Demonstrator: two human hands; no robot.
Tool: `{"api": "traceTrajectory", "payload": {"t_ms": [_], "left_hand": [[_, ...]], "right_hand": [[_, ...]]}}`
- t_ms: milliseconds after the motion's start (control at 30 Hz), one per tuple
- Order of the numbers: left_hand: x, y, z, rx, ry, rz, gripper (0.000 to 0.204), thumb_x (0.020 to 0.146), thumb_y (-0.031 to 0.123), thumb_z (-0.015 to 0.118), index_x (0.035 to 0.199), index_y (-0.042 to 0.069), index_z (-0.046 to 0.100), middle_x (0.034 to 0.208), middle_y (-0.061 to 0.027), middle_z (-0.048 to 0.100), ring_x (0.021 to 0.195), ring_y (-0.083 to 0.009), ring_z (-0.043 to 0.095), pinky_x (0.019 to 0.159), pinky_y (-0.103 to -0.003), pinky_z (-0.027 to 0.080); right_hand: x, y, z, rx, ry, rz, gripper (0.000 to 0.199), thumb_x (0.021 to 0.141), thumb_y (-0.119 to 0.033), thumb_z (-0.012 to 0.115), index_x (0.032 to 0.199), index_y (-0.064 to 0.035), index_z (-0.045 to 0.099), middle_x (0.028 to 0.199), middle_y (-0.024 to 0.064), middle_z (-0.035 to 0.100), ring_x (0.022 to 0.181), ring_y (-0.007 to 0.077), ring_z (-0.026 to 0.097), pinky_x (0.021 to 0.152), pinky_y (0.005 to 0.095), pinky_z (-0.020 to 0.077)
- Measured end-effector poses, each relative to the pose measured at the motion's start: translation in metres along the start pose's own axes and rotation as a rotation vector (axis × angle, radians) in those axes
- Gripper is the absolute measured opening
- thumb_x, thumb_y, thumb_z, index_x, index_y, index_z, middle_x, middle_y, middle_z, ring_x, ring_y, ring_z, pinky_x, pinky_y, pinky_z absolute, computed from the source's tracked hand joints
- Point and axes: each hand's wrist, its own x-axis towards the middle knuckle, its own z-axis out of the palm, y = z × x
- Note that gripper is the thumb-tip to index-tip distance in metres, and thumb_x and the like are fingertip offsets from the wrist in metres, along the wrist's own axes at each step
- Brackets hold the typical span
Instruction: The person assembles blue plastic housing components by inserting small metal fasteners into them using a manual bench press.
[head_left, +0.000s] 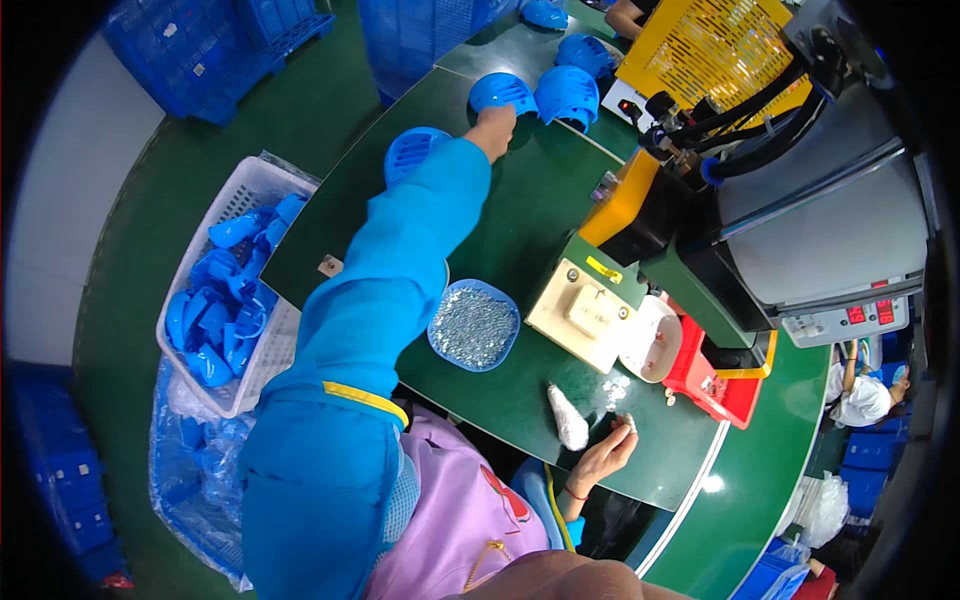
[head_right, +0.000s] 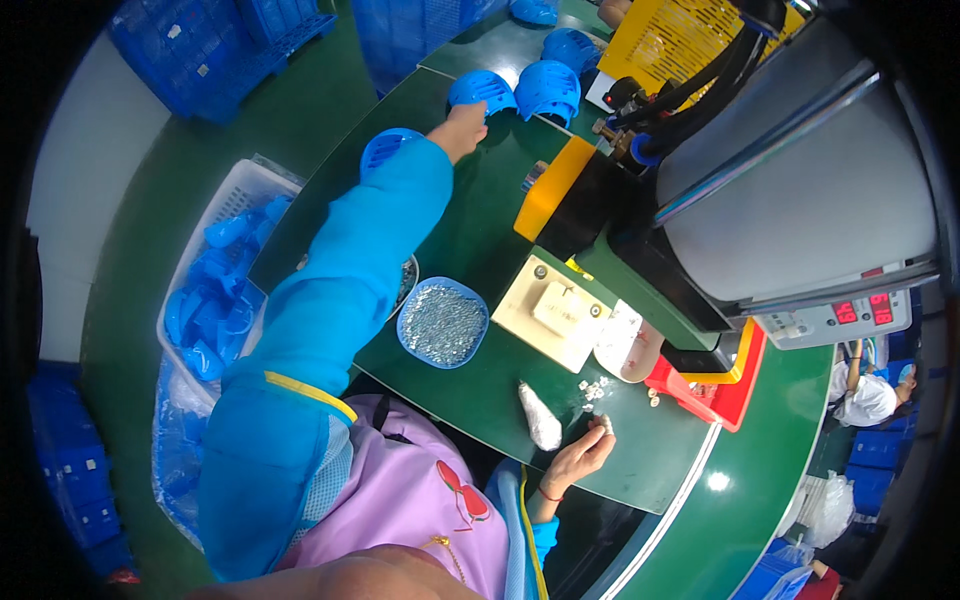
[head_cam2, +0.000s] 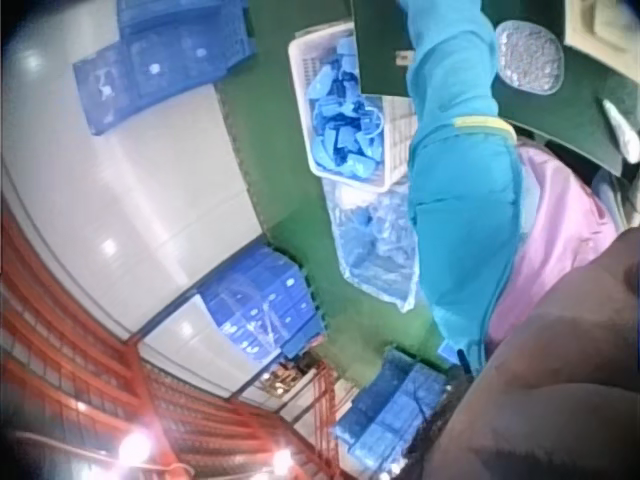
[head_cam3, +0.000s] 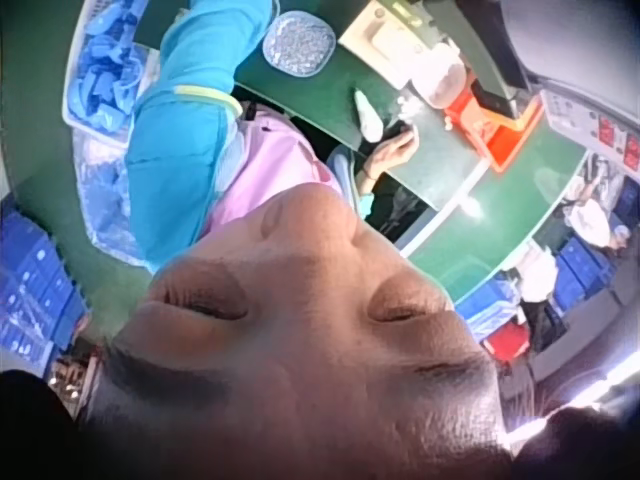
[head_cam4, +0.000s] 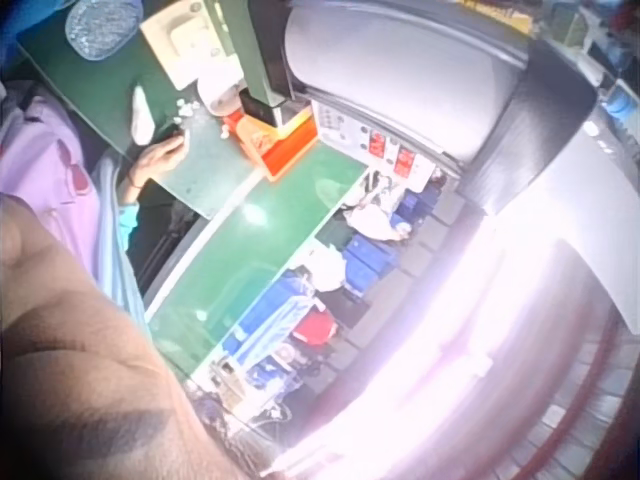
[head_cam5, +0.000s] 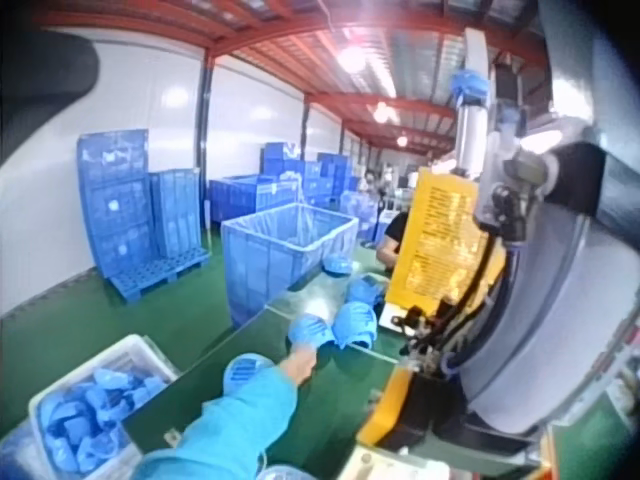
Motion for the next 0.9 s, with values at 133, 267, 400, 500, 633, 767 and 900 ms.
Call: {"api": "traceTrajectory", "payload": {"t_ms": [133,267,400,500,633,767,900], "left_hand": [[-0.11,0.066,0.002,0.416,-0.298,0.194,0.104,0.073,0.05,0.079,0.151,0.005,0.029,0.155,-0.0206,0.032,0.137,-0.0369,0.043,0.109,-0.049,0.039],[-0.168,0.074,-0.066,1.564,-0.361,0.44,0.122,0.058,0.042,0.092,0.157,0.016,0.024,0.158,-0.0227,0.022,0.14,-0.0391,0.035,0.113,-0.049,0.035],[-0.174,0.057,-0.106,1.466,-0.381,0.459,0.122,0.052,0.04,0.094,0.154,0.018,0.031,0.152,-0.0235,0.028,0.139,-0.0417,0.035,0.113,-0.048,0.035],[-0.17,0.054,-0.123,1.311,-0.325,0.582,0.118,0.053,0.038,0.094,0.153,0.018,0.034,0.147,-0.0221,0.032,0.137,-0.0414,0.036,0.113,-0.047,0.036],[-0.19,0.06,-0.145,0.761,-0.206,0.714,0.109,0.063,0.03,0.092,0.153,0.011,0.033,0.153,-0.0157,0.034,0.137,-0.0353,0.04,0.112,-0.044,0.038],[-0.278,0.049,-0.148,-0.212,-0.55,0.613,0.107,0.072,0.025,0.086,0.155,0.008,0.021,0.151,-0.0153,0.037,0.139,-0.0314,0.04,0.114,-0.048,0.037],[-0.335,-0.017,-0.124,-0.389,-0.667,0.424,0.112,0.072,0.051,0.085,0.155,0.007,0.024,0.154,-0.0143,0.037,0.14,-0.0312,0.04,0.114,-0.05,0.038]], "right_hand": [[0.003,0.013,-0.014,-0.057,0.094,0.015,0.03,0.106,-0.019,0.046,0.113,0.0049,0.063,0.101,0.0121,0.065,0.091,0.0198,0.06,0.084,0.0328,0.0496],[0.007,0.004,-0.009,-0.064,0.076,-0.011,0.032,0.106,-0.022,0.047,0.112,0.0045,0.063,0.101,0.0119,0.066,0.09,0.0189,0.061,0.085,0.0319,0.0496],[0.009,0.009,-0.004,-0.059,0.053,-0.016,0.027,0.105,-0.016,0.048,0.113,0.0061,0.063,0.103,0.0138,0.065,0.092,0.0218,0.062,0.085,0.0333,0.0509],[0.009,0.008,-0.006,-0.087,0.03,-0.016,0.027,0.105,-0.016,0.049,0.114,0.0055,0.063,0.103,0.0132,0.065,0.092,0.0197,0.062,0.085,0.0318,0.0499],[-0.001,0.014,-0.016,0.095,0.17,-0.011,0.031,0.107,-0.021,0.047,0.124,0.0013,0.06,0.112,0.0108,0.063,0.097,0.0187,0.059,0.089,0.0317,0.0477],[-0.021,-0.055,-0.033,0.105,0.331,-0.287,0.033,0.106,-0.017,0.04,0.124,0.0062,0.056,0.106,0.016,0.063,0.095,0.0227,0.061,0.086,0.0362,0.0509],[-0.03,-0.116,0.005,0.426,-0.226,-0.016,0.036,0.105,-0.021,0.042,0.123,0.0041,0.06,0.104,0.0156,0.067,0.092,0.021,0.065,0.082,0.0331,0.0527]]}}
